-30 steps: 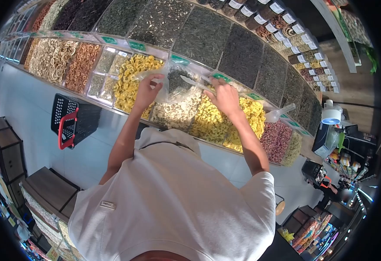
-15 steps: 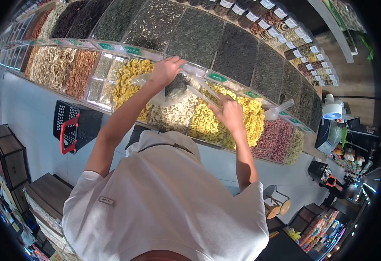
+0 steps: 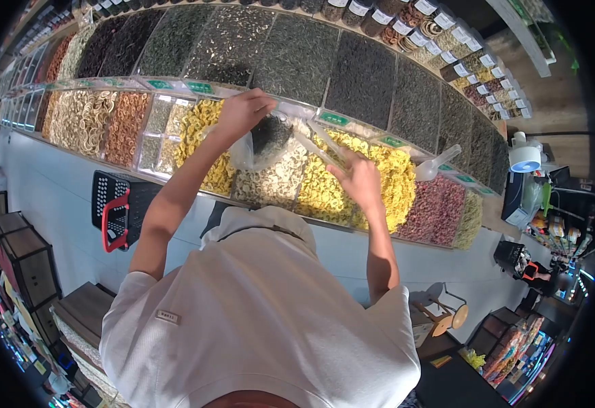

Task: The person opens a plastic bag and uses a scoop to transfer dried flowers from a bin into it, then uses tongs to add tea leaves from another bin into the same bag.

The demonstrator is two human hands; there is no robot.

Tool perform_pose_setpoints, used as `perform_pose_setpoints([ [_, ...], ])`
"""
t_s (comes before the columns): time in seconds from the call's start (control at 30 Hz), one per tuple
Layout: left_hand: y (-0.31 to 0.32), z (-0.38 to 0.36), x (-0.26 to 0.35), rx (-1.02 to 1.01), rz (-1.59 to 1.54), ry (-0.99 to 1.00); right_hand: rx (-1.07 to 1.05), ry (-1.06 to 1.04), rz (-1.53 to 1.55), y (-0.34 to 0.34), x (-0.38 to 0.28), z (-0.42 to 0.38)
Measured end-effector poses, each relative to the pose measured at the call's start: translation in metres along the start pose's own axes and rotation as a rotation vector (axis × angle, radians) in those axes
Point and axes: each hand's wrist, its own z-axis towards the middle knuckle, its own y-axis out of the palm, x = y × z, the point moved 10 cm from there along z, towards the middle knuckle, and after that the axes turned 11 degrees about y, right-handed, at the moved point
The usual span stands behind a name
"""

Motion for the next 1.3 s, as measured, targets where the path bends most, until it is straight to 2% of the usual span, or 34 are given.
perform_pose_setpoints([
  [0.03,-0.014,-0.005,0.003,0.083,-0.060,-0.046,-0.012,0.012,-0.003,-0.001,-0.001,0.000],
  [0.13,-0.029,-0.021,0.027,0.118,-0.121,-0.076,-0.003,0.032,-0.009,-0.009,-0.006,0.005],
  [0.2,-0.018,-0.037,0.037,0.076,-0.200,-0.086,0.037,0.046,-0.025,-0.018,-0.010,0.011],
  [0.27,0.011,-0.052,0.041,-0.183,-0.105,-0.144,0.081,-0.011,-0.045,-0.023,-0.019,0.024],
  [0.33,0.015,-0.060,0.042,-0.186,-0.103,-0.193,0.263,-0.188,-0.137,-0.035,-0.044,0.034],
  [0.4,0.013,-0.065,0.044,-0.191,-0.099,-0.239,0.276,-0.175,-0.191,-0.037,-0.058,0.048],
  [0.57,-0.008,-0.093,0.039,0.008,-0.278,-0.406,0.340,-0.301,-0.377,-0.032,-0.097,0.086],
  [0.7,-0.025,-0.121,0.038,0.055,-0.328,-0.522,0.351,-0.328,-0.418,-0.045,-0.114,0.103],
  [0.77,-0.029,-0.139,0.031,0.074,-0.382,-0.644,0.357,-0.326,-0.404,-0.054,-0.112,0.111],
  [0.9,-0.048,-0.157,0.032,0.207,-0.399,-0.671,0.333,-0.390,-0.500,-0.078,-0.140,0.111],
  [0.97,-0.055,-0.163,0.033,0.270,-0.422,-0.707,0.379,-0.551,-0.698,-0.082,-0.168,0.107],
  [1.0,-0.054,-0.165,0.033,0.273,-0.426,-0.710,0.376,-0.553,-0.704,-0.086,-0.175,0.113],
  [1.07,-0.050,-0.169,0.033,0.237,-0.415,-0.728,0.459,-0.761,-0.931,-0.079,-0.202,0.116],
  [1.3,-0.044,-0.182,0.033,0.214,-0.460,-0.798,0.470,-1.144,-1.123,-0.052,-0.285,0.143],
])
